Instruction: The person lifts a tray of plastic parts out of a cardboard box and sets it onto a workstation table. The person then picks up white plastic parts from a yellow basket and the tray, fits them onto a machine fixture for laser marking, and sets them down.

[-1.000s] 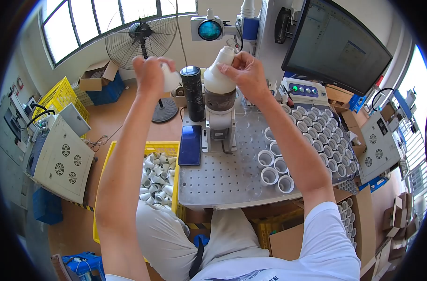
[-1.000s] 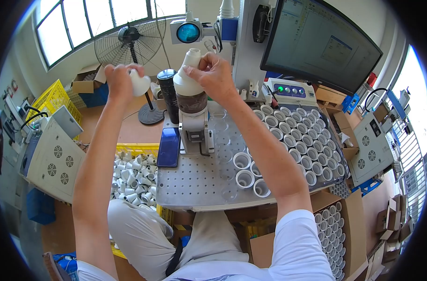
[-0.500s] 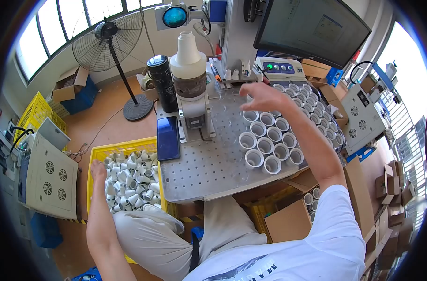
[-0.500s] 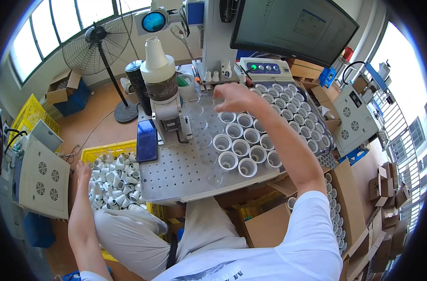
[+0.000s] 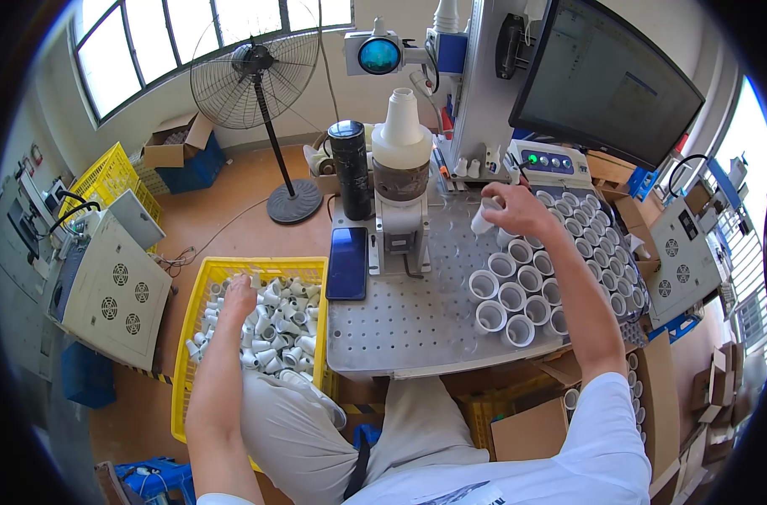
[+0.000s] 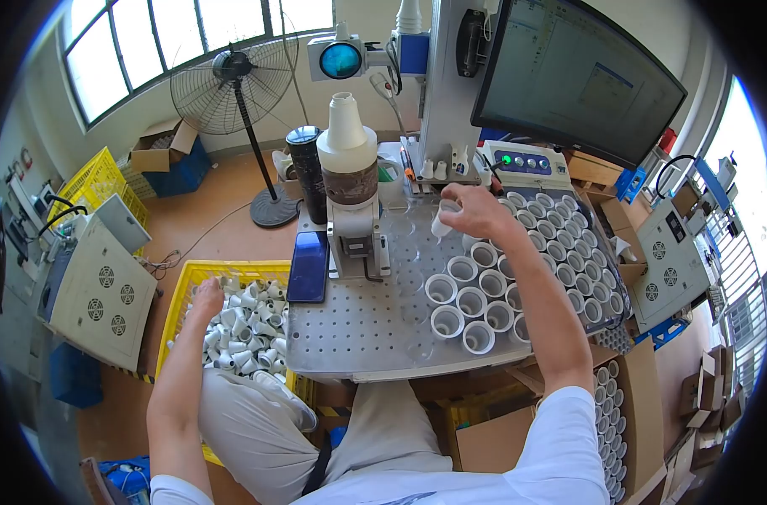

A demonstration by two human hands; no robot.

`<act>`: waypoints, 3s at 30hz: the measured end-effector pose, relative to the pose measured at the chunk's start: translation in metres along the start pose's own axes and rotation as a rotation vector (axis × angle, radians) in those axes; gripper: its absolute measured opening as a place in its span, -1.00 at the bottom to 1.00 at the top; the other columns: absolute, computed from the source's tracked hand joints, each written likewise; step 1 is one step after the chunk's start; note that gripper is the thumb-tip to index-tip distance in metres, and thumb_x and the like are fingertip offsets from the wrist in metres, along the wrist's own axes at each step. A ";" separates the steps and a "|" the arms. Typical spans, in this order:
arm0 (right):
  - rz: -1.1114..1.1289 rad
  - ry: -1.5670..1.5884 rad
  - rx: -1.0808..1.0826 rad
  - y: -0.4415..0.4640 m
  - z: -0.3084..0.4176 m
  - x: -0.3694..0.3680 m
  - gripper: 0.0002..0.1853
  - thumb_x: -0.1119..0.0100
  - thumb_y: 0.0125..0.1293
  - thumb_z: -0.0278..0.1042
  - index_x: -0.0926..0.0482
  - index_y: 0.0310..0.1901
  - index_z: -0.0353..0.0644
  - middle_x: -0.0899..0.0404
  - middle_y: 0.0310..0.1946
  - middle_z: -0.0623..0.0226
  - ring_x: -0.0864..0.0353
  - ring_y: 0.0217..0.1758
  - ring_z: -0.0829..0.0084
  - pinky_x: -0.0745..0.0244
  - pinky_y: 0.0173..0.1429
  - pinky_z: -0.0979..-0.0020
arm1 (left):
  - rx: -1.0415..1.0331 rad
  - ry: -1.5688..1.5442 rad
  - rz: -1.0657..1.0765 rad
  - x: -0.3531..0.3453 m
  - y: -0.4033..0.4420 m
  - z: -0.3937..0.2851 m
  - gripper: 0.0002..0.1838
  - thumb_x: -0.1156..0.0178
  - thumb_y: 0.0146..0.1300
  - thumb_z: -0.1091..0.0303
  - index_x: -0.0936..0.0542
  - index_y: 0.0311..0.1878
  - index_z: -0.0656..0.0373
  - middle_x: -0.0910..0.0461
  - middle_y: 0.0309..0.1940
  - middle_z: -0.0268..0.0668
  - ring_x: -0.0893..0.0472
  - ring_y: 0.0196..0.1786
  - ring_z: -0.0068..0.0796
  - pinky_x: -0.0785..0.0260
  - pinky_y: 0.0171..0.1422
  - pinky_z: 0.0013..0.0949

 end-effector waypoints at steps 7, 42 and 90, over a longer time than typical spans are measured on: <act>-0.205 0.412 -0.041 0.023 -0.052 -0.067 -0.50 -0.25 0.17 -0.12 -0.55 0.08 -0.26 -0.67 -0.19 0.03 -0.66 -0.16 0.27 -0.51 0.02 0.33 | -0.011 0.013 -0.013 0.007 -0.008 -0.004 -0.73 -0.05 0.16 0.40 -0.52 -0.11 0.34 -0.55 -0.02 0.12 -0.49 0.15 0.06 -0.32 0.27 -0.09; -0.325 0.426 0.064 0.029 -0.070 -0.081 -0.56 -0.27 0.21 -0.14 -0.58 0.04 -0.24 -0.66 -0.22 0.20 -0.63 -0.20 0.46 -0.53 -0.08 0.41 | -0.281 -0.841 0.743 0.014 -0.449 -0.158 -0.37 -0.22 0.05 0.46 -0.41 0.26 0.39 -0.48 0.18 0.12 -0.49 0.25 0.02 -0.34 0.35 -0.23; -0.330 0.509 -0.017 0.015 -0.057 -0.070 -0.54 -0.31 0.17 -0.11 -0.59 -0.01 -0.27 -0.68 -0.34 0.16 -0.63 -0.29 0.41 -0.51 -0.11 0.38 | -0.395 -0.313 1.243 -0.031 -0.383 -0.223 -0.68 0.01 0.11 0.47 -0.55 -0.16 0.53 -0.56 -0.08 0.28 -0.55 0.09 0.18 -0.36 0.14 -0.01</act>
Point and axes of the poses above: each hand's wrist, its own y-axis towards the middle knuckle, its own x-axis out of the back of the hand, z = x × y, the point moved 4 cm from there along y, towards the middle knuckle
